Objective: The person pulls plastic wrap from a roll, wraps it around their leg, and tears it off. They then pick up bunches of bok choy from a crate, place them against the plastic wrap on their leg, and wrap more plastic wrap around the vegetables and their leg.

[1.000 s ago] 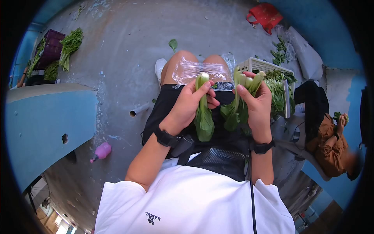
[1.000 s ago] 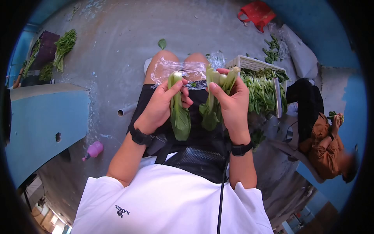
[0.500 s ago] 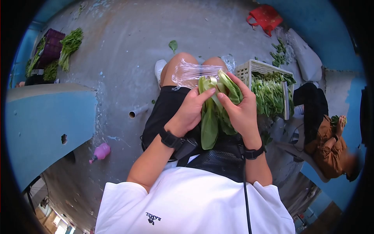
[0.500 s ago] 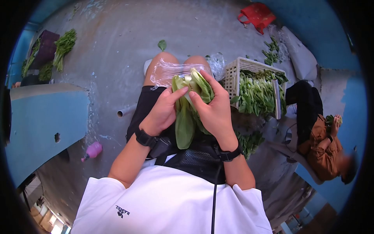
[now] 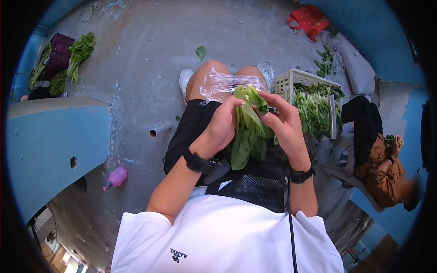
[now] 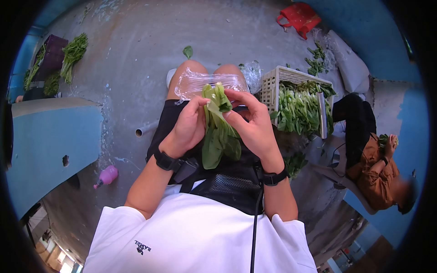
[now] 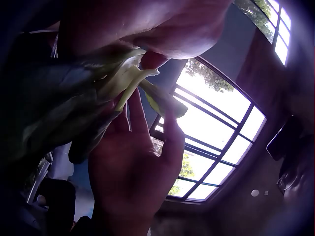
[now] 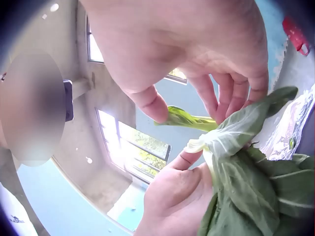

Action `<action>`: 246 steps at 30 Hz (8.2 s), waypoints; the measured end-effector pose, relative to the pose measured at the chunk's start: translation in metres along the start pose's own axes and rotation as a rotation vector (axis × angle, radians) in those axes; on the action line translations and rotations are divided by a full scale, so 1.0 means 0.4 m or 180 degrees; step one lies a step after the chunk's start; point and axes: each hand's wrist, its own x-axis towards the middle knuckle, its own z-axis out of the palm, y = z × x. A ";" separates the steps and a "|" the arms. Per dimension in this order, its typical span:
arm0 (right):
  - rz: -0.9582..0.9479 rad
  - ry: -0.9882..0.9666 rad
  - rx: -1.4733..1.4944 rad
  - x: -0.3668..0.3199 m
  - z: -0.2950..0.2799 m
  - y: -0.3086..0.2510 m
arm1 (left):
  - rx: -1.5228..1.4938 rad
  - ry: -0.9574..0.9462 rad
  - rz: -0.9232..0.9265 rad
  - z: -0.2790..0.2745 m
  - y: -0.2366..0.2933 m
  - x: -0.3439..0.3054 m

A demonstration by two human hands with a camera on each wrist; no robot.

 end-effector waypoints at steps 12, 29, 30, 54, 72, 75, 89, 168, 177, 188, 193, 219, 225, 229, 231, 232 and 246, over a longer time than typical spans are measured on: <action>0.0363 0.0547 -0.0668 0.035 -0.010 0.011 | 0.0698 0.0265 -0.0010 0.031 -0.015 -0.008; -0.0524 0.0756 -0.1377 -0.038 0.033 0.006 | 0.0479 0.0436 -0.0081 0.011 -0.011 0.000; -0.0569 0.0604 -0.1436 -0.038 0.036 -0.002 | 0.0484 0.0425 -0.0101 0.013 -0.009 0.002; 0.1419 0.1921 -0.3197 0.003 -0.912 0.772 | 0.0514 0.0452 -0.0801 0.056 -0.027 0.068; 0.1565 0.2130 -0.3419 0.069 -0.842 0.746 | 0.1259 0.0371 -0.1022 0.083 -0.032 0.101; 0.1294 0.2287 -0.3157 0.040 -0.863 0.711 | 0.1526 0.0157 -0.0998 0.065 -0.036 0.095; 0.0803 0.2469 -0.1147 -0.032 -0.912 0.632 | 0.1324 0.0181 -0.0663 0.110 -0.031 0.042; 0.0000 -0.0598 -0.0793 0.058 0.000 0.034 | 0.1494 0.0043 -0.0073 0.058 -0.028 -0.018; 0.0113 -0.0194 0.0270 0.057 -0.066 0.099 | 0.1597 0.0126 -0.0172 0.052 -0.040 -0.004; 0.0402 -0.0089 0.1447 0.020 -0.253 0.018 | 0.6146 -0.0048 0.1845 0.042 0.079 0.047; 0.0410 -0.0024 0.1304 0.014 -0.249 0.025 | 0.6517 0.0007 0.1798 -0.014 0.037 0.090; 0.0147 -0.0189 0.1483 0.027 -0.337 -0.104 | 0.5532 -0.0181 0.0931 0.117 0.079 -0.090; 0.0120 -0.0082 0.1120 -0.044 -0.409 -0.134 | 0.6552 -0.0955 0.1248 0.131 -0.151 0.067; 0.0125 -0.0014 0.1369 -0.073 -0.402 -0.105 | 0.6151 -0.1141 0.1187 0.095 -0.150 0.084; 0.0065 0.0065 0.1454 -0.085 -0.402 -0.079 | 0.5280 -0.0609 0.0372 0.116 -0.098 0.064; 0.0098 0.0098 0.1484 -0.089 -0.398 -0.067 | 0.4734 -0.0411 0.0036 0.092 -0.081 0.059; 0.1070 0.0674 0.2487 -0.132 -0.238 0.147 | 0.5834 -0.0307 -0.0095 0.060 -0.014 -0.183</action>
